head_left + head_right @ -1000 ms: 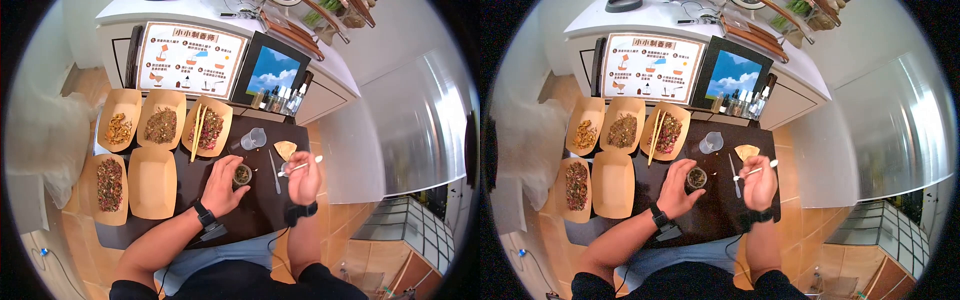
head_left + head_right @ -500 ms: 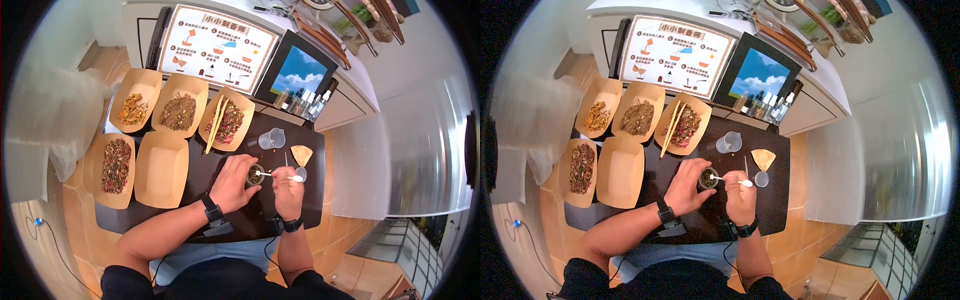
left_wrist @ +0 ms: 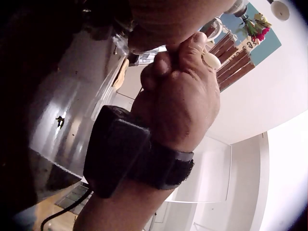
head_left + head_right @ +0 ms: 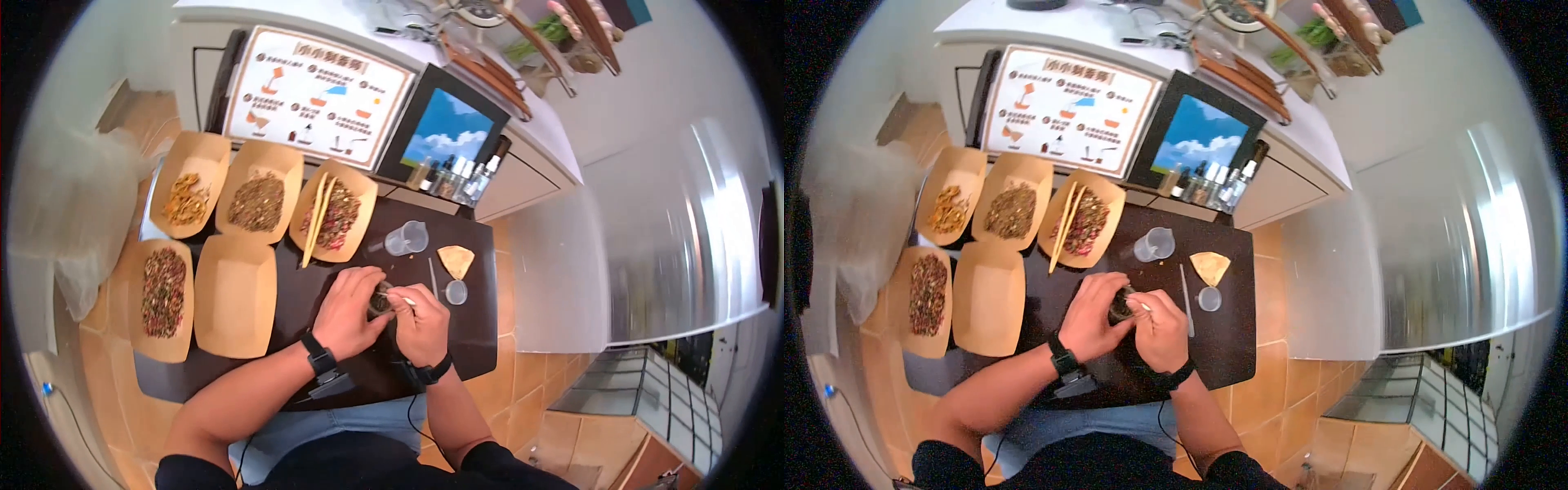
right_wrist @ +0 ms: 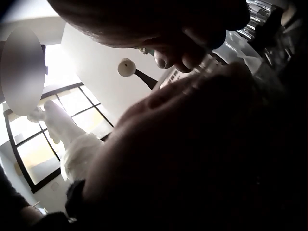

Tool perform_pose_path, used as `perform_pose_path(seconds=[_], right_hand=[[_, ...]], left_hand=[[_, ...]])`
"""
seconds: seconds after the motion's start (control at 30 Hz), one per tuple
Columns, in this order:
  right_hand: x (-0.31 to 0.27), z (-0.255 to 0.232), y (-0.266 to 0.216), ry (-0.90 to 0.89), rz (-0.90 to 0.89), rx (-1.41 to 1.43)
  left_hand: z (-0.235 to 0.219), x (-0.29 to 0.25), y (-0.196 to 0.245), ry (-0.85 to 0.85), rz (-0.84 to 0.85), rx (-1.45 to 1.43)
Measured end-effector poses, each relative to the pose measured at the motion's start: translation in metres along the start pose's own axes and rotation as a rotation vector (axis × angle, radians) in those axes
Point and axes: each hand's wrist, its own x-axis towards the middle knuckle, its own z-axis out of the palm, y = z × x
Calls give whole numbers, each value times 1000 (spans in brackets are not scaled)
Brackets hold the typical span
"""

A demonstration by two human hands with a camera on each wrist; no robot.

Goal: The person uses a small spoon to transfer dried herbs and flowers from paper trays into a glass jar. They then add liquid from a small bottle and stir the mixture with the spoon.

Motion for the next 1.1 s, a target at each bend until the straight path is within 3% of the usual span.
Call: perform_pose_path(seconds=[0.07, 0.17, 0.33, 0.4, 0.6, 0.67, 0.8, 0.93, 1.03, 1.1], right_hand=[[1, -1, -4, 79, 5, 32], [1, 0, 1, -25, 44, 1], [-2, -4, -5, 156, 34, 72], [-4, -3, 4, 24, 48, 24], [-7, -1, -3, 217, 52, 78], [-10, 7, 12, 87, 47, 16], [-8, 0, -2, 217, 57, 146], [-14, 7, 10, 83, 101, 141], [-15, 7, 3, 208, 52, 217], [-17, 11, 7, 148, 69, 188]], left_hand=[[1, -1, 1, -20, -3, -1], [4, -1, -1, -1, -4, 42], [3, 1, 2, -29, 2, 59], [4, 2, 2, -17, 14, 71], [6, 2, 4, -47, -4, 101], [8, 1, 1, -19, 31, 134], [5, 1, 5, -20, 27, 115], [7, 0, 3, -18, 23, 140], [7, -1, 0, -13, 9, 116], [7, -1, -1, -19, 33, 129]])
